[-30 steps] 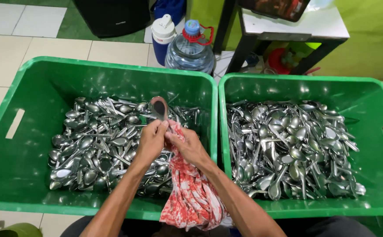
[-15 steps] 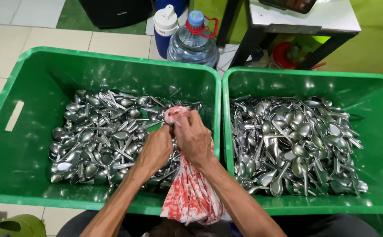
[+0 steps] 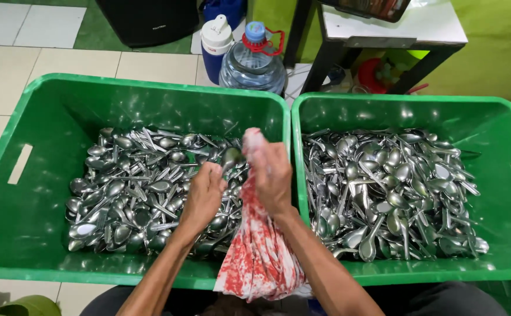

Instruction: Polishing individual metal spoons with a cloth and sorting them into an adjacent bin.

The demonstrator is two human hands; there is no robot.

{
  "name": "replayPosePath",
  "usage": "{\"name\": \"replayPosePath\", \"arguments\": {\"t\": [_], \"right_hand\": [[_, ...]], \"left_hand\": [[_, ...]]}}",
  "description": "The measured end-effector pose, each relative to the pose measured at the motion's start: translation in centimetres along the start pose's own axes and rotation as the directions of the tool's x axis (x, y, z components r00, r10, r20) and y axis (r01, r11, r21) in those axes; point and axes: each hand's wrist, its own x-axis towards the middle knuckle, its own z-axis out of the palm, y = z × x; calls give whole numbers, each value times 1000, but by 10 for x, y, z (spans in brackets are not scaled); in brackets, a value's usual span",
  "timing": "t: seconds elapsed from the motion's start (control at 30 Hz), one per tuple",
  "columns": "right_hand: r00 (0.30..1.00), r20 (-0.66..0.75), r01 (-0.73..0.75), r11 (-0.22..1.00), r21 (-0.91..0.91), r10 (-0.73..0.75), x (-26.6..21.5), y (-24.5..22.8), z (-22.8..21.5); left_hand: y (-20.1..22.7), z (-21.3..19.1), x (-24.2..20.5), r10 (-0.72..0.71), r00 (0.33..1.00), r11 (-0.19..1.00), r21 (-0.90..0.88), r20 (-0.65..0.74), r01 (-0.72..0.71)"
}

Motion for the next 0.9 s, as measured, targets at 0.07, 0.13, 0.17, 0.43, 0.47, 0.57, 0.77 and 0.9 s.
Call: {"name": "replayPosePath", "arguments": {"t": [0.07,0.13,0.17,0.43,0.47,0.57,0.77,0.9], "right_hand": [[986,74,155,979,-133,-147,-17,6,13],[952,163,296,918,-264,-260,-22,9,18],[956,133,284,940,-189,-262,-17,9,18],[949,106,303,950,-72,-295,-12,32,18],[937,136,341,929,-144,-322,-11,18,16],[976,177,146,985,-93,-128,-5,13,9],[857,307,-478,861,172,414,2,8,4],[827,296,-549,799,247,477,1,3,-5]], "left_hand": [[20,0,-9,44,999,998,-51,-20,-45],[15,-1,-6,77,997,991,-104,-23,-79],[0,-4,1,155,988,987,-51,-7,-155],[-18,-4,-9,307,944,822,465,126,-329],[-12,-3,-11,342,932,785,510,119,-353],[-22,-2,-16,399,908,697,600,130,-393],[-31,20,-4,544,832,532,722,109,-442],[5,11,-14,308,950,823,488,49,-292]]}}
